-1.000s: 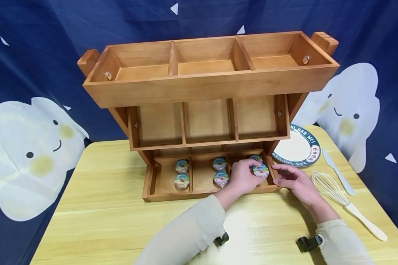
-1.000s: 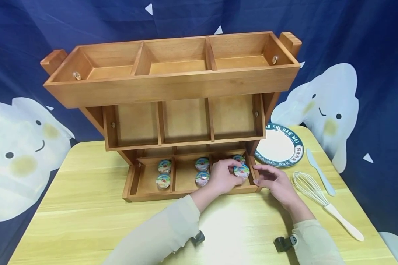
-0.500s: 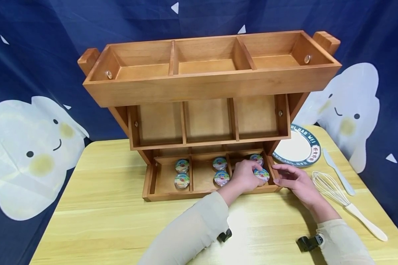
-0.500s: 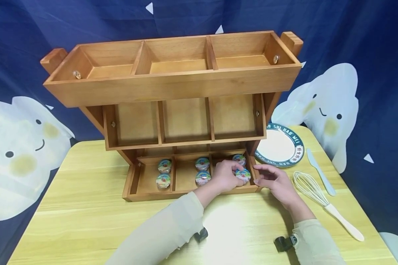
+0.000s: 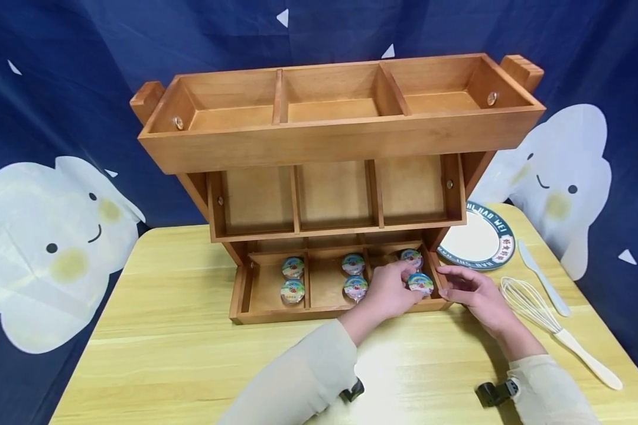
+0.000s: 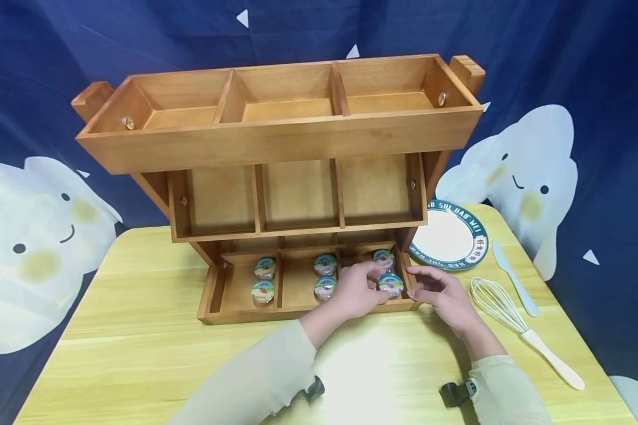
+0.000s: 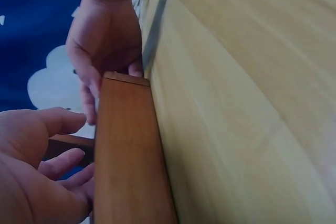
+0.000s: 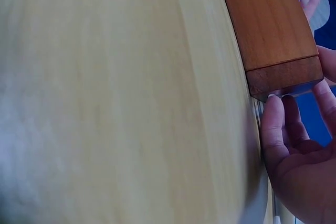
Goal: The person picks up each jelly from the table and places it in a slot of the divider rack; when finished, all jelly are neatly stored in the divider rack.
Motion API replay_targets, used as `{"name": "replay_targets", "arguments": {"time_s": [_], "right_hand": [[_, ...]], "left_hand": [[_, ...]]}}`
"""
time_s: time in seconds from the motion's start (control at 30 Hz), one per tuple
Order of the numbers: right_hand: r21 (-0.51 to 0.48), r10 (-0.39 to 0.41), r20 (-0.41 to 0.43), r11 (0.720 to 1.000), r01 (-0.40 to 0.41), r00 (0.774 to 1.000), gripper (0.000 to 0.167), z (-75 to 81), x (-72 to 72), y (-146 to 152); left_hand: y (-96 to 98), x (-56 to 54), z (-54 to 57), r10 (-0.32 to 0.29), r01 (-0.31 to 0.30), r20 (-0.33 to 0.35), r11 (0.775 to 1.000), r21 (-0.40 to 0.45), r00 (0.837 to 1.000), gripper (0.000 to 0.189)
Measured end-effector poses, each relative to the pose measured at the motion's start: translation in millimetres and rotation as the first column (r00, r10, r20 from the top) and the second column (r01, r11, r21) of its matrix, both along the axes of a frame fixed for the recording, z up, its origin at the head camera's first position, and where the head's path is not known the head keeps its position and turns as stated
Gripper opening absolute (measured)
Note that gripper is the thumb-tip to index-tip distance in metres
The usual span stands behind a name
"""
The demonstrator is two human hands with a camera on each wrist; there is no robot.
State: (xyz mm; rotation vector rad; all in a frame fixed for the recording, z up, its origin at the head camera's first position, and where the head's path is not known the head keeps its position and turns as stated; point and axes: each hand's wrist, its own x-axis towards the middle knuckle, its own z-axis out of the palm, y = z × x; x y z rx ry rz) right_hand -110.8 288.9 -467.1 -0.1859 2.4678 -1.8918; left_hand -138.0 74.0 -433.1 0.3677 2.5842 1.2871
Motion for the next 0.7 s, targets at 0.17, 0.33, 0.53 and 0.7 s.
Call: {"name": "replay_targets", "arguments": {"time_s": [0.17,0.33,0.53,0.7], "right_hand": [[0.061,-0.020,-0.019,0.998,0.021,1.000,0.044,-2.6,0.9,-4],[0.180,-0.043,-0.063,0.982,0.054,0.997,0.045,0.2,-1.3,-13],[0.461,0.023,-0.347,0.875,0.149,0.938,0.056,16.3,6.2,-22],[0.563,0.102,-0.537,0.782,0.266,0.837,0.065,32.9,18.3,-37]], "left_hand": [[-30.6,14.3,2.4,-0.007,0.016,-0.093,0.995,0.100,0.996,0.046],[-72.3,30.8,6.8,0.040,-0.006,-0.210,0.987,0.161,0.977,0.057],[-109.1,44.4,14.1,0.034,-0.031,-0.357,0.999,0.014,0.933,0.077],[-128.8,51.5,14.8,-0.042,-0.095,-0.554,0.972,-0.217,0.832,0.090]]}}
